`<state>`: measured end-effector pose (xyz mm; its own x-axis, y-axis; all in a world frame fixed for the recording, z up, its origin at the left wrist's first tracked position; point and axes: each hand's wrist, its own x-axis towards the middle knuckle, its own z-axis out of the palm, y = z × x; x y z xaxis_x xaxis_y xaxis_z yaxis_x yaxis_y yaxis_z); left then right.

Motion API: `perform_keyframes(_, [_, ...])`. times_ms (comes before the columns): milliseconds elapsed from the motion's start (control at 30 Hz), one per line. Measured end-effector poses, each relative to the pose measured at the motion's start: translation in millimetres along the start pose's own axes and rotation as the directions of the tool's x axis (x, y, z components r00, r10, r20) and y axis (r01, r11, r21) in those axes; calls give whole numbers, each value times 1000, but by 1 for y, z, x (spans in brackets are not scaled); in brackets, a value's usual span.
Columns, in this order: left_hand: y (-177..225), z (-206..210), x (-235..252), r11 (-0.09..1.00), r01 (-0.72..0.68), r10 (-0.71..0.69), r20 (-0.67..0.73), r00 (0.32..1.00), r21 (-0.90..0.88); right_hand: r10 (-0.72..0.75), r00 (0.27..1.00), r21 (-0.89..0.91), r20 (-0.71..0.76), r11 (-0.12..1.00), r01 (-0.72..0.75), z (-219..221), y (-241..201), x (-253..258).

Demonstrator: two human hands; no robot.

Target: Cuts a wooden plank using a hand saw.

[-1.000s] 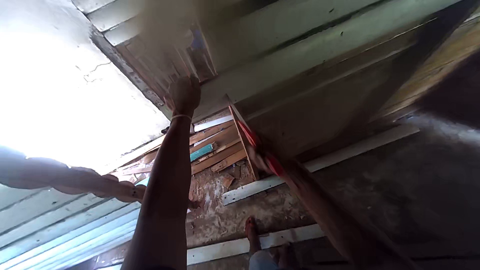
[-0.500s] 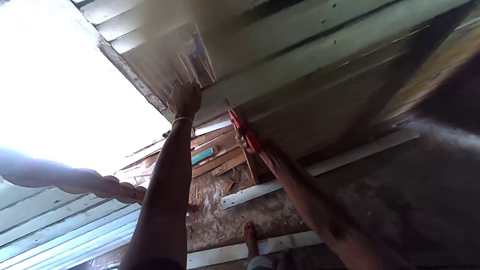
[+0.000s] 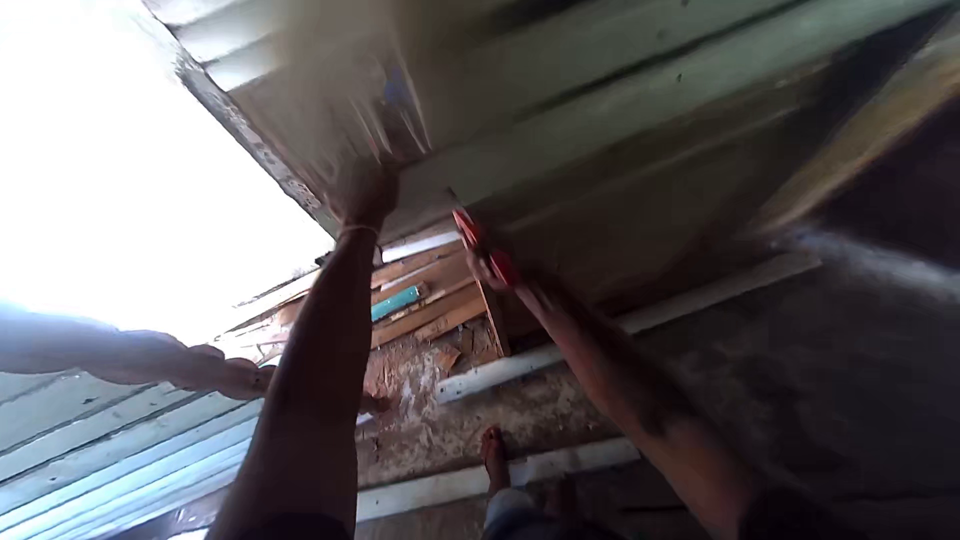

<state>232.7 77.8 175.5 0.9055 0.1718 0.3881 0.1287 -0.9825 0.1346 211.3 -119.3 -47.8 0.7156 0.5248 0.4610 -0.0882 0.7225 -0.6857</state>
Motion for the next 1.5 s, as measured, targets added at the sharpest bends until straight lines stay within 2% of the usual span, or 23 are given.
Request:
perform_keyframes(33, [1,4,-5,1000,-5,5,4,1000,1,113,970,34,-217,993,-109,29,-12,-4])
perform_keyframes(100, [2,0,-7,1000,-4,4,-10,1000,-6,208,900,-38,-382,970,-240,74,-29,-38])
perform_keyframes(133, [2,-5,-8,1000,3,-3,-21,1000,-16,229,888,-94,-398,953,-288,85,-32,-71])
perform_keyframes(200, [3,-3,-7,1000,1,-1,-40,999,17,335,847,55,-413,937,-344,102,-39,-159])
perform_keyframes(267, [7,2,-5,1000,16,-15,-45,999,26,420,780,57,-464,893,-447,117,-57,-230])
perform_keyframes(333, [5,5,-4,999,15,-12,-63,998,37,455,774,53,-439,874,-484,124,-65,-248])
perform_keyframes(400, [4,3,1,1000,16,-14,-77,997,22,445,781,37,-438,877,-479,114,-68,-211])
perform_keyframes(467, [1,2,3,1000,17,-16,-56,998,5,390,826,84,-406,916,-391,94,-61,-132])
perform_keyframes(533, [-1,1,2,1000,18,-18,-19,1000,1,315,900,153,-300,948,-281,65,-43,-40])
perform_keyframes(600, [-1,0,1,1000,17,-17,5,1000,1,265,936,131,-233,962,-240,45,-34,7])
perform_keyframes(667, [1,3,-4,1000,-4,4,-7,1000,-14,239,930,136,-281,969,-208,51,-33,-2])
perform_keyframes(700, [0,4,-9,1000,-9,9,-11,1000,-11,242,914,99,-325,970,-221,63,-29,-24])
perform_keyframes(867, [2,3,0,1000,-8,10,-83,997,18,399,818,96,-413,913,-397,108,-42,-218])
perform_keyframes(933, [3,5,-1,1000,24,-23,-78,997,11,422,794,25,-438,888,-459,117,-58,-237])
perform_keyframes(1000, [1,6,2,999,30,-29,-82,996,14,397,796,-37,-456,886,-463,112,-63,-190])
perform_keyframes(1033, [0,5,4,999,31,-30,-84,996,15,357,830,-47,-428,909,-415,100,-60,-149])
perform_keyframes(1100, [0,3,3,999,22,-20,-61,998,24,238,934,-1,-266,969,-247,57,-36,-59])
perform_keyframes(1133, [0,2,2,1000,7,-6,-44,999,22,198,960,50,-200,980,-192,44,-28,-21])
perform_keyframes(1200, [-1,-3,-1,1000,2,-1,-14,1000,25,269,919,84,-287,963,-256,57,-41,13])
perform_keyframes(1233, [2,-3,-2,1000,3,-3,-7,1000,15,283,899,58,-336,958,-280,63,-45,6])
perform_keyframes(1300, [1,-2,-11,1000,15,-15,-6,1000,14,253,867,-83,-429,945,-317,83,-32,-48])
perform_keyframes(1433, [6,-2,-1,999,-7,9,-63,998,31,367,790,-41,-491,896,-442,117,-47,-220])
perform_keyframes(1500, [4,4,-5,1000,13,-12,-65,998,24,401,796,-26,-453,887,-462,122,-60,-253])
